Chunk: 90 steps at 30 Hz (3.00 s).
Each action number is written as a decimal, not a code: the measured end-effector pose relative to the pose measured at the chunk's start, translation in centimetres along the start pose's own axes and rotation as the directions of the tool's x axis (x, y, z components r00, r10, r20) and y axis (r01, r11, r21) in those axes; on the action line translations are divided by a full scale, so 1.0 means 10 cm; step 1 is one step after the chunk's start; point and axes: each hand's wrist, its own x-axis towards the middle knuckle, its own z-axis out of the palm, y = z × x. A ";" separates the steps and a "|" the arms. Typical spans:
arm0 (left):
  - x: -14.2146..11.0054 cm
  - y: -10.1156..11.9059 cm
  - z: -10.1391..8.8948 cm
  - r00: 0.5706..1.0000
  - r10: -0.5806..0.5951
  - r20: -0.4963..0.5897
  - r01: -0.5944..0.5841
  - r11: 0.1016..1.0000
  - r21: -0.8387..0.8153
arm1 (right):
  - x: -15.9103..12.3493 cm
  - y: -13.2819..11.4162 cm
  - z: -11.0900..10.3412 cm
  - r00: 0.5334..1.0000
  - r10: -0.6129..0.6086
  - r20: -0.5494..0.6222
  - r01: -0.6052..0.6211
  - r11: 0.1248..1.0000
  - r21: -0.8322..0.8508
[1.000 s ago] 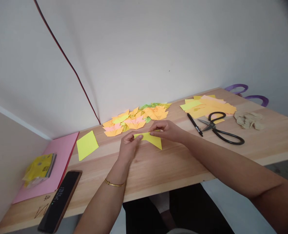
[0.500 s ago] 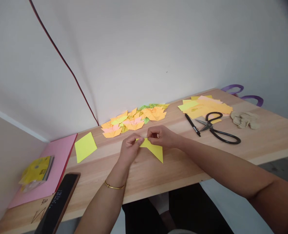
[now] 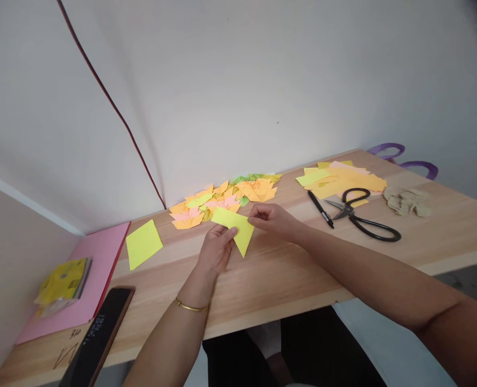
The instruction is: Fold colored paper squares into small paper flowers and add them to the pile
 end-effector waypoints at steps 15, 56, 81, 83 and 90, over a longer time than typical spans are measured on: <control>-0.03 0.02 0.05 0.996 -0.059 -0.065 0.062 0.998 0.034 | -0.01 0.02 0.01 0.992 0.023 0.122 -0.020 0.999 -0.026; -0.01 -0.02 -0.06 0.983 0.183 -0.003 -0.172 0.927 0.334 | -0.05 -0.09 0.02 0.986 -0.108 0.126 0.124 0.984 -0.127; 0.05 0.01 -0.16 0.971 0.227 -0.070 -0.173 0.878 0.447 | 0.04 0.03 -0.19 0.997 0.014 0.075 0.005 0.969 -0.249; 0.05 0.02 -0.15 0.967 0.247 -0.070 -0.189 0.870 0.455 | 0.04 -0.01 -0.20 0.999 -0.015 0.031 0.023 0.970 -0.242; 0.01 0.28 -0.16 0.822 0.556 0.122 -0.458 0.520 0.721 | 0.01 -0.14 -0.30 0.905 -0.415 0.096 0.420 0.831 -0.366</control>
